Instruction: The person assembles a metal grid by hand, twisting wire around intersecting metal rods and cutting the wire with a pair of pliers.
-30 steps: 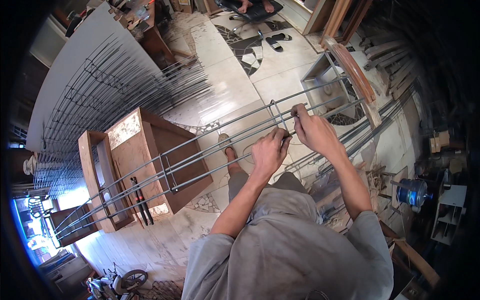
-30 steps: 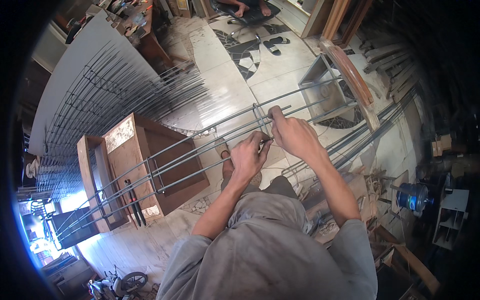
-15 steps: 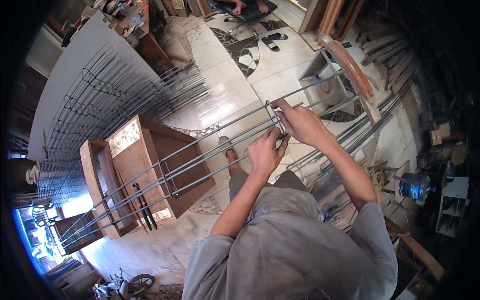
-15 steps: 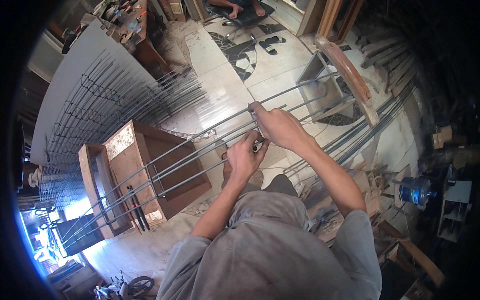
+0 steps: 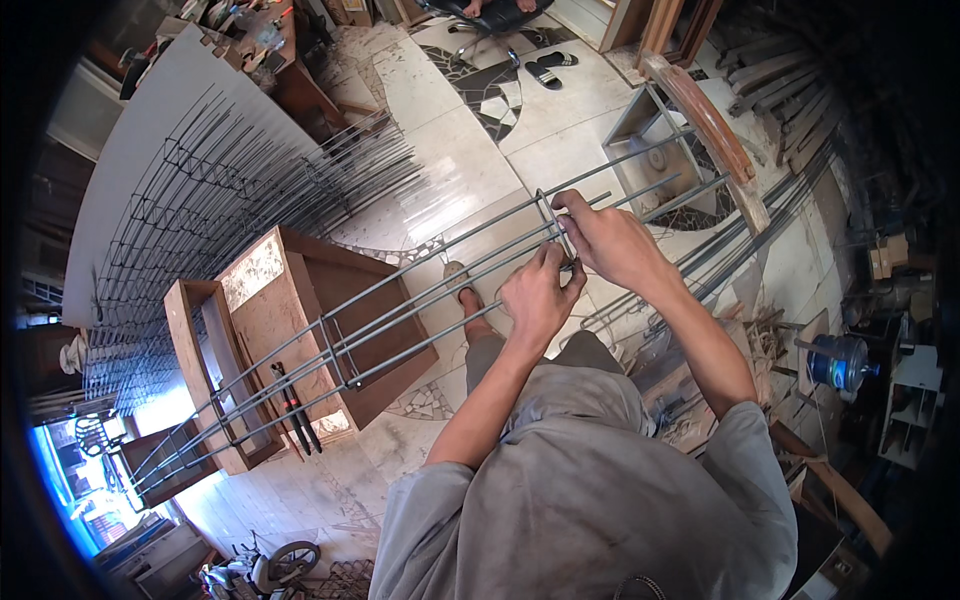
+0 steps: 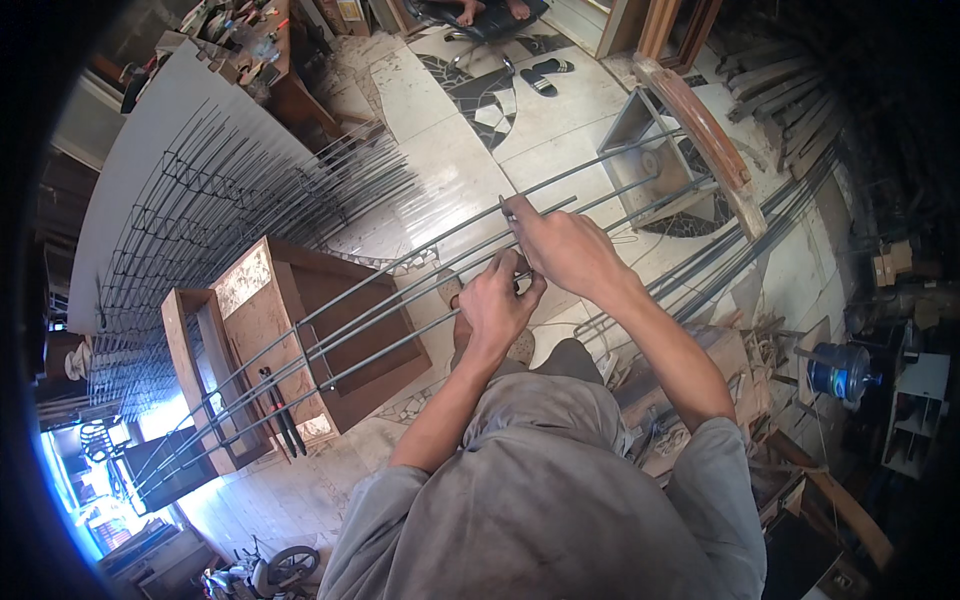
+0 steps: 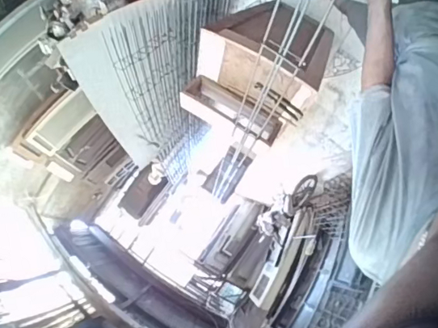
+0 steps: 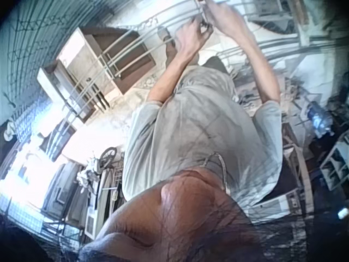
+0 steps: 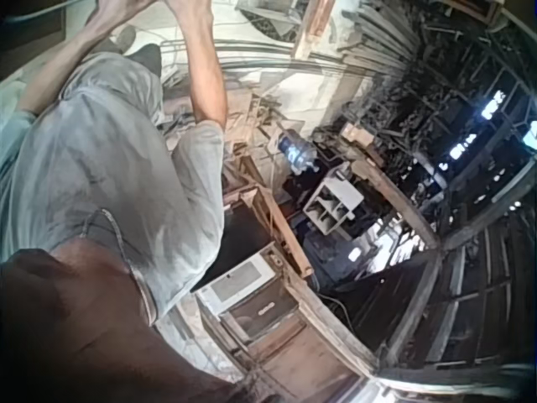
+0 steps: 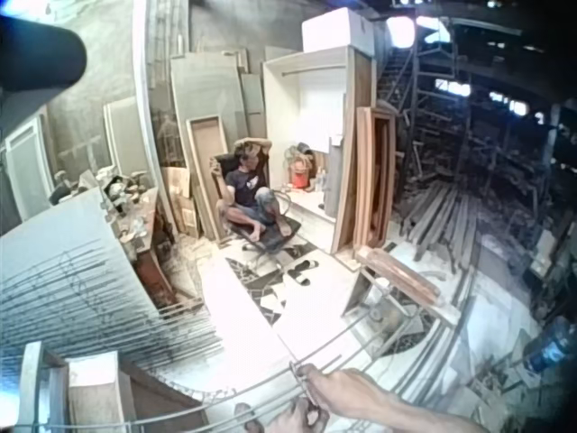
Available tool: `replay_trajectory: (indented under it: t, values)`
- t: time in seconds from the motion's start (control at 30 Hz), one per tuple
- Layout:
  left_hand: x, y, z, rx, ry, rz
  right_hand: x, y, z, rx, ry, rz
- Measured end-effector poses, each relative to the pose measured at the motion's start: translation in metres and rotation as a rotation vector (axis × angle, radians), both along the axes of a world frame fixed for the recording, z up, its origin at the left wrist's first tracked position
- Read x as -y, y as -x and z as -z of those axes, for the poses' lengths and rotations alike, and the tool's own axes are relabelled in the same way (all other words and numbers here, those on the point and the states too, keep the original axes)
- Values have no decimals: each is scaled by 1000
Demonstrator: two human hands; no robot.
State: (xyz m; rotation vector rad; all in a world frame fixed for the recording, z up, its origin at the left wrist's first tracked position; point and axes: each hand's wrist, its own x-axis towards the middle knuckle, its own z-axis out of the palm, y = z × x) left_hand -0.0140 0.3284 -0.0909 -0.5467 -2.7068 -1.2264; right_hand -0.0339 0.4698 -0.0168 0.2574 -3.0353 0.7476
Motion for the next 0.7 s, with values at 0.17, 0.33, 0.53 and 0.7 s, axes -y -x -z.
replay_trajectory:
  t: [0.17, 0.33, 0.53, 0.7]
  values:
    - [1, 0, -1, 0, -26, 23, -12, 3, 16, -92, 68, 33]
    - [1, 1, -6, 43, -22, 56, -23, 14, 49, -279, 1, 57]
    - [-2, 2, 0, 0, -60, 21, -28, 11, 61, -340, -89, 90]
    - [0, 2, -5, 67, -61, 51, -26, 12, 64, -244, -125, 67]
